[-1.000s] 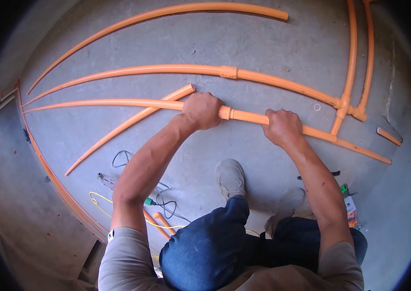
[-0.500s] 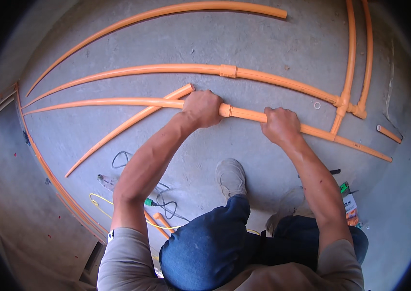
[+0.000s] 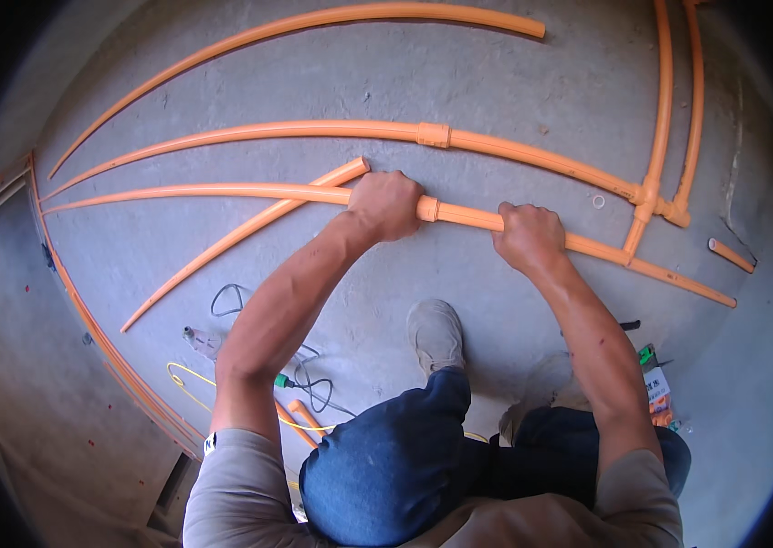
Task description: The person connects orange conduit pipes on a concrete floor by heating the pipe ends with a specialized heating tool and pressing them together.
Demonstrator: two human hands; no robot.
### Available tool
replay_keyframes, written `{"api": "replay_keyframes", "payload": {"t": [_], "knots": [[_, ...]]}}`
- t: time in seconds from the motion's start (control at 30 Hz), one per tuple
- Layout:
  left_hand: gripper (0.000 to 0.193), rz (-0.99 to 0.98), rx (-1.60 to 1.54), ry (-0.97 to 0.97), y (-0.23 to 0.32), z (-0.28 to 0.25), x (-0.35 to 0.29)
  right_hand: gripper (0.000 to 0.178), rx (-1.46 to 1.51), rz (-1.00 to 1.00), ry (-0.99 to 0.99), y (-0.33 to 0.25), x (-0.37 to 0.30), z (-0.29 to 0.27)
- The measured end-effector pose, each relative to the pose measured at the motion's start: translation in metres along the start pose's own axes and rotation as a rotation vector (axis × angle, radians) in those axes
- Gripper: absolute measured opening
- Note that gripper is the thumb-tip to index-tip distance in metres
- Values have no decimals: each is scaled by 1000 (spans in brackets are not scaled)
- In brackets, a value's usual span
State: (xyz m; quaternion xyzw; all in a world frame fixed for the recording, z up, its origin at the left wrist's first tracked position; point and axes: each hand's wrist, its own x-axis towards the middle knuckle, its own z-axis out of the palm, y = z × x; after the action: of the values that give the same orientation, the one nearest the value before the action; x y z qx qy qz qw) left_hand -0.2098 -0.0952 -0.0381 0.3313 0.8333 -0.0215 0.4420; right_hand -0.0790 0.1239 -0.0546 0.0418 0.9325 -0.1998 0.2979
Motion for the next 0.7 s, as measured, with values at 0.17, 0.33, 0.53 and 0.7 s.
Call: {"api": "replay_keyframes", "payload": {"t": [0.17,0.33,0.53,0.7], "knots": [[18,-21,-8,-34,2,-1,0,20,4,-7,13,0,-2,1],[16,-7,-8,9,-3,5,1,21,-6,-20,8,1,1,5],[17,-31,15,-42,1,-6,-3,20,3,-3,-56,-6,-1,-2],[16,1,-8,7,3,3,3,21,-1,34,-115,1,-2,-8]]}}
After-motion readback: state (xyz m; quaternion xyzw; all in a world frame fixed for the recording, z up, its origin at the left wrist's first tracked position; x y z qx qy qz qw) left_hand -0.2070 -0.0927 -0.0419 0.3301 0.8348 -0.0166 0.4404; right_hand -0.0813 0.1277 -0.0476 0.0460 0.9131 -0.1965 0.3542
